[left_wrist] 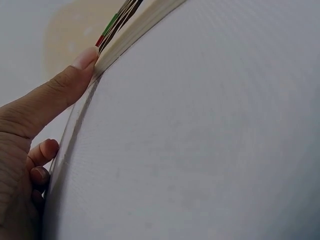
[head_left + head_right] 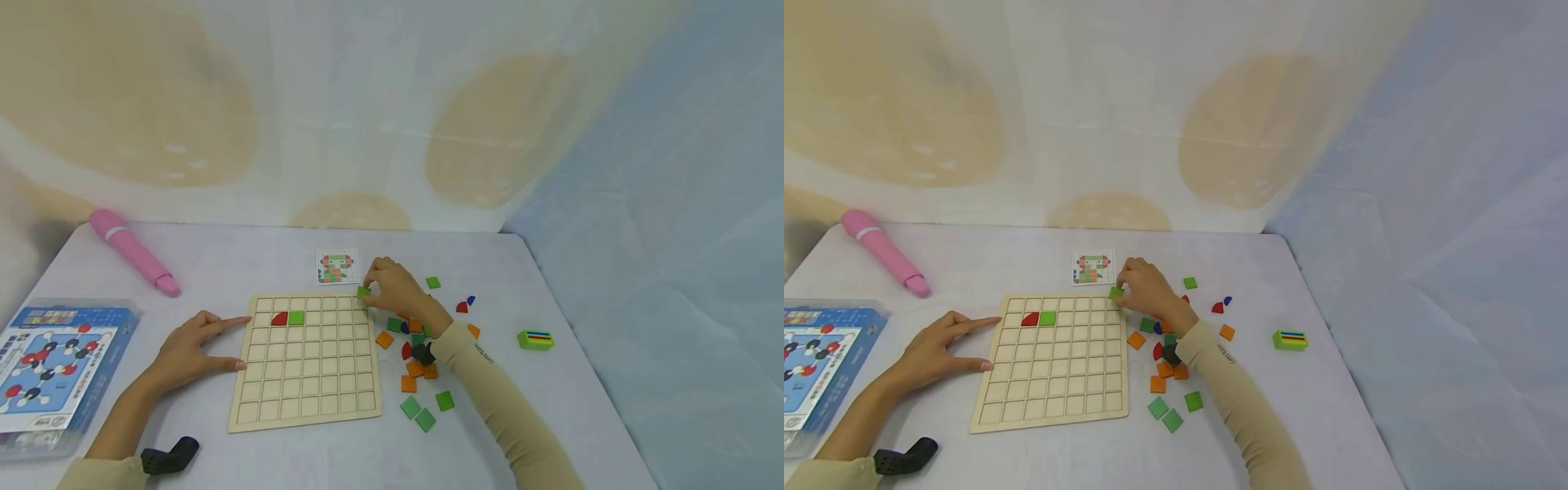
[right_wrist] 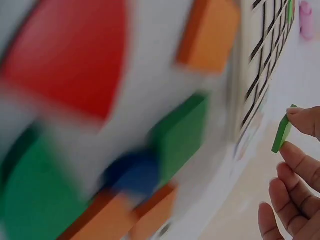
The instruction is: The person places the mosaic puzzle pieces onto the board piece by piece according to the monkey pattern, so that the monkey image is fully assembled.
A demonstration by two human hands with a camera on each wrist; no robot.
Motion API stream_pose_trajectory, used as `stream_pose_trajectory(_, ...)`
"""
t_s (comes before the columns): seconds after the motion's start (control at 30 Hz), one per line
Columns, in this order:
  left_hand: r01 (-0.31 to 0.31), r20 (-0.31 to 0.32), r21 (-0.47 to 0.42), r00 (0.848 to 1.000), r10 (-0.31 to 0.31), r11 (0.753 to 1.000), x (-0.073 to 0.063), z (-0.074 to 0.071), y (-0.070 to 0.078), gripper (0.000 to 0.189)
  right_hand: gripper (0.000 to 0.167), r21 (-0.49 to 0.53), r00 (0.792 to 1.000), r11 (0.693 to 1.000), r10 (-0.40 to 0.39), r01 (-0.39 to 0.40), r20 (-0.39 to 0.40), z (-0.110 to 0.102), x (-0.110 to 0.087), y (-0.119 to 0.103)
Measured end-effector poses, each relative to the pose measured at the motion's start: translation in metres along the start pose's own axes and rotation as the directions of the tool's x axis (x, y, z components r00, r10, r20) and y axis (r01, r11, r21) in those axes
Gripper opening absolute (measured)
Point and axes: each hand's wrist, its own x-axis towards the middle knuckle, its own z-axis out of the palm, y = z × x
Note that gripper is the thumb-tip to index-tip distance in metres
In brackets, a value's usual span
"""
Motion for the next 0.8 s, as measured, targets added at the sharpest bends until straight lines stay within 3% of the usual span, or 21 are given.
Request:
stream_pose_trajectory(0.2, 0.000, -0.002, -0.007, 1.000, 0.000, 1.000, 0.000, -0.002, 0.002, 0.080, 0.027, -0.085, 0.992, 0.991, -0.099, 0.106, 0.074, 0.013, 0.020, -0.041)
stream_pose_trajectory(0.37, -0.002, 0.002, -0.024, 1.000, 0.002, 1.000, 0.002, 0.000, 0.005, 0.080, 0.027, -0.135, 0.984, 0.980, -0.132, 0.148, 0.120, 0.025, 0.029, -0.062)
stream_pose_trajectory(0.8, -0.011, 0.009, -0.013, 1.000, 0.011, 1.000, 0.003, -0.001, 0.003, 0.080, 0.022, -0.171, 0.981, 0.972, -0.137, 0.160, 0.139, 0.036, 0.030, -0.073)
